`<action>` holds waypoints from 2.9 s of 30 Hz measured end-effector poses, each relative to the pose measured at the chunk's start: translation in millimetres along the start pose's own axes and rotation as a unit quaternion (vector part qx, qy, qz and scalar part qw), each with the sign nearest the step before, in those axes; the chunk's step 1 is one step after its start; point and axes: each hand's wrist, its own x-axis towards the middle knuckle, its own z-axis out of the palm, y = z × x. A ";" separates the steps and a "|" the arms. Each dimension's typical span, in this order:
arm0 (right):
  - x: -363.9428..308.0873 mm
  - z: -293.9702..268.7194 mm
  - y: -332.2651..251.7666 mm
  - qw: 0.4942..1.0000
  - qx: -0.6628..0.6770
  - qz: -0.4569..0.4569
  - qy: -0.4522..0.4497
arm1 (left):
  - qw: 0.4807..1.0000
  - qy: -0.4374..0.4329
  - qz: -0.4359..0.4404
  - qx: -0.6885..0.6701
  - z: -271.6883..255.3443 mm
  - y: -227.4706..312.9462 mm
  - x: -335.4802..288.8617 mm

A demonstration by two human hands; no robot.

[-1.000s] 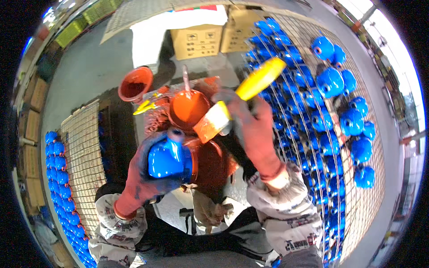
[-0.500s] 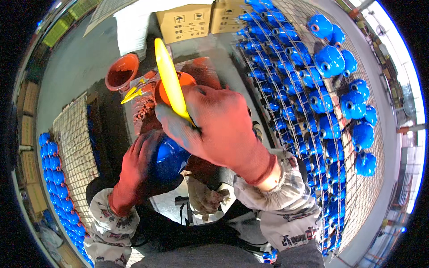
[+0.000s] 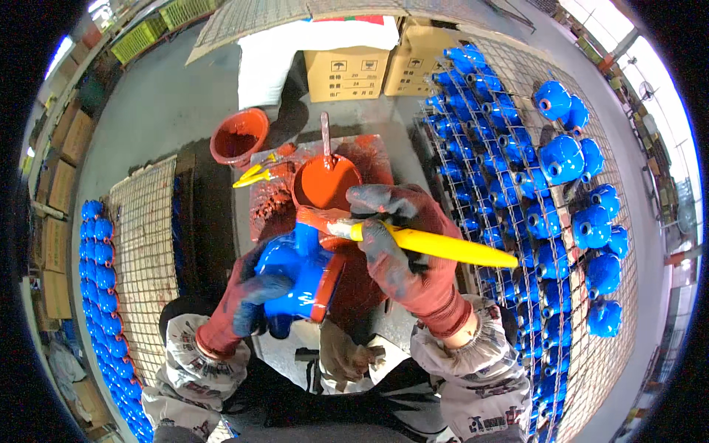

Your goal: Painting blue industrial meter housings or components with red paint using a hand brush.

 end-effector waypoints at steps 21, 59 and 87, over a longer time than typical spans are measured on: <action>22.1 -15.5 41.3 0.996 -0.003 0.057 0.070 | 0.937 -0.003 0.092 -0.338 -5.8 26.8 2.4; 10.8 -3.0 1.1 0.897 -0.315 -0.268 -0.157 | 0.958 0.045 0.098 0.266 -7.0 -8.3 15.9; -1.0 2.9 -1.3 0.975 0.213 -0.004 -0.069 | 0.982 -0.075 -0.094 -0.148 -25.8 -31.4 3.1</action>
